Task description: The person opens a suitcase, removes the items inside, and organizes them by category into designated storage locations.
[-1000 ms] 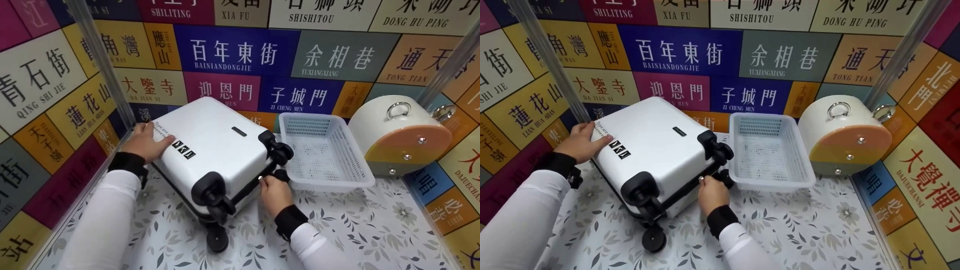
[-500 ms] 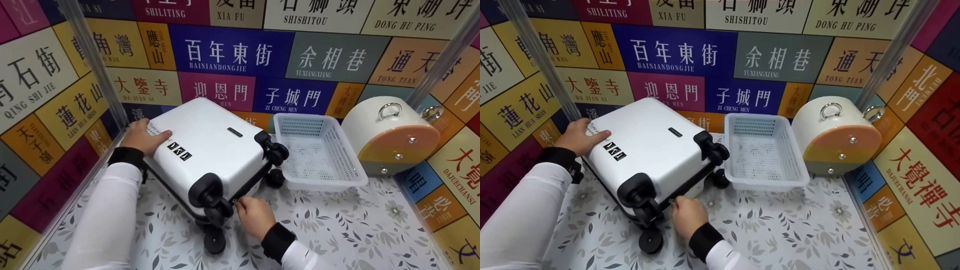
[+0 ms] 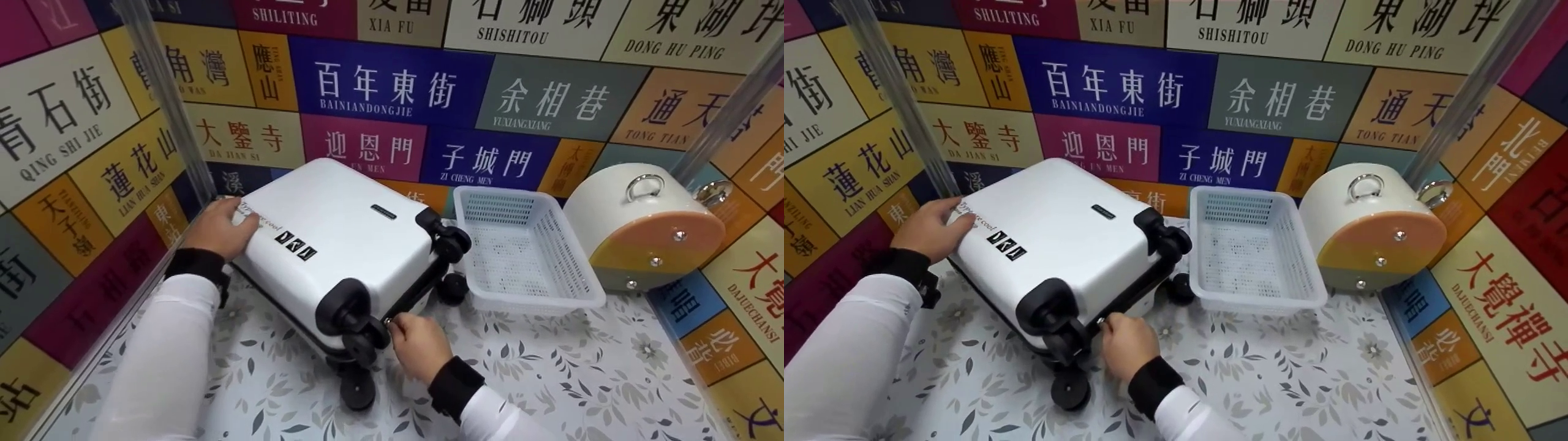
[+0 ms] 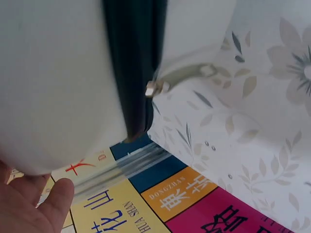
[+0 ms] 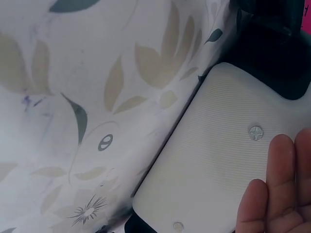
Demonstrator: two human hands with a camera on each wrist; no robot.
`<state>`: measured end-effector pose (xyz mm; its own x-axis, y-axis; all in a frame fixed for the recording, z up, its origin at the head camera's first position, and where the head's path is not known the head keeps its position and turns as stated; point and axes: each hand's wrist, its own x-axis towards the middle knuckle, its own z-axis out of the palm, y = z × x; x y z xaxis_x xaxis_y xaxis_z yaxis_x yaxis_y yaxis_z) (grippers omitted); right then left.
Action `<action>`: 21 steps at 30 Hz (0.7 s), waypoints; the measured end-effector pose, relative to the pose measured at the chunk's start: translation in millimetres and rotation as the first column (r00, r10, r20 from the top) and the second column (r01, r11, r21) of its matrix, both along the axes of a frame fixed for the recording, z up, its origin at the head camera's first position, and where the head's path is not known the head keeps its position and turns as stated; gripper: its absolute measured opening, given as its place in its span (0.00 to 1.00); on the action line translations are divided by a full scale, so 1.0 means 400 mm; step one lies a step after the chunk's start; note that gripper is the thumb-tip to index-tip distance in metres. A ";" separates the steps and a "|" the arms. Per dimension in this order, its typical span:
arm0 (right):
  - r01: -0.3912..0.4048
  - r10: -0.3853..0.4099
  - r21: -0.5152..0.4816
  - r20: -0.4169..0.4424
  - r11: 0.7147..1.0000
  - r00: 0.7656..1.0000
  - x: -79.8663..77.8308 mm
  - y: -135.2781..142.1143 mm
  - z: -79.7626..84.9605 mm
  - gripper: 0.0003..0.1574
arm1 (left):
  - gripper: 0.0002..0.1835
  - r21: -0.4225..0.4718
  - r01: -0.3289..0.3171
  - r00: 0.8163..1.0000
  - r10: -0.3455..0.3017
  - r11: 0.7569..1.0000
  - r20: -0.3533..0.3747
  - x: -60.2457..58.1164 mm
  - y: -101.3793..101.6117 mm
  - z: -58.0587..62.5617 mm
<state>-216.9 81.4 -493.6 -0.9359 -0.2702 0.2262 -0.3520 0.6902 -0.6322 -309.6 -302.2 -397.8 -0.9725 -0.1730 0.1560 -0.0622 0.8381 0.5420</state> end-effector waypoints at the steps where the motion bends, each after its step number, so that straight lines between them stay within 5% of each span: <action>1: 0.004 -0.004 0.006 -0.012 1.000 1.000 -0.003 0.002 -0.002 0.13 | 0.41 -0.004 -0.010 1.000 0.010 1.000 -0.013 0.007 -0.004 -0.001; 8: 0.051 -0.049 0.040 -0.039 0.998 0.998 -0.034 0.036 -0.004 0.08 | 0.32 -0.052 -0.104 0.980 0.094 0.993 -0.173 0.093 -0.015 -0.018; 11: 0.044 -0.032 0.094 -0.132 0.995 0.991 -0.045 0.065 -0.010 0.13 | 0.33 -0.112 -0.114 0.977 0.091 0.987 -0.193 0.145 -0.010 -0.017; 15: 0.028 -0.005 0.123 -0.183 0.992 0.983 -0.002 0.090 -0.023 0.08 | 0.46 -0.129 0.040 0.994 -0.052 0.991 -0.094 0.187 -0.032 -0.009; 18: 0.025 -0.011 0.081 -0.165 0.996 0.986 0.046 0.080 -0.033 0.13 | 0.60 -0.049 0.194 0.981 -0.195 0.980 -0.011 0.184 -0.058 -0.027; 21: 0.041 -0.034 0.038 -0.169 0.998 0.985 0.063 0.061 -0.040 0.17 | 0.68 0.043 0.220 0.976 -0.219 0.975 -0.021 0.181 -0.065 -0.067</action>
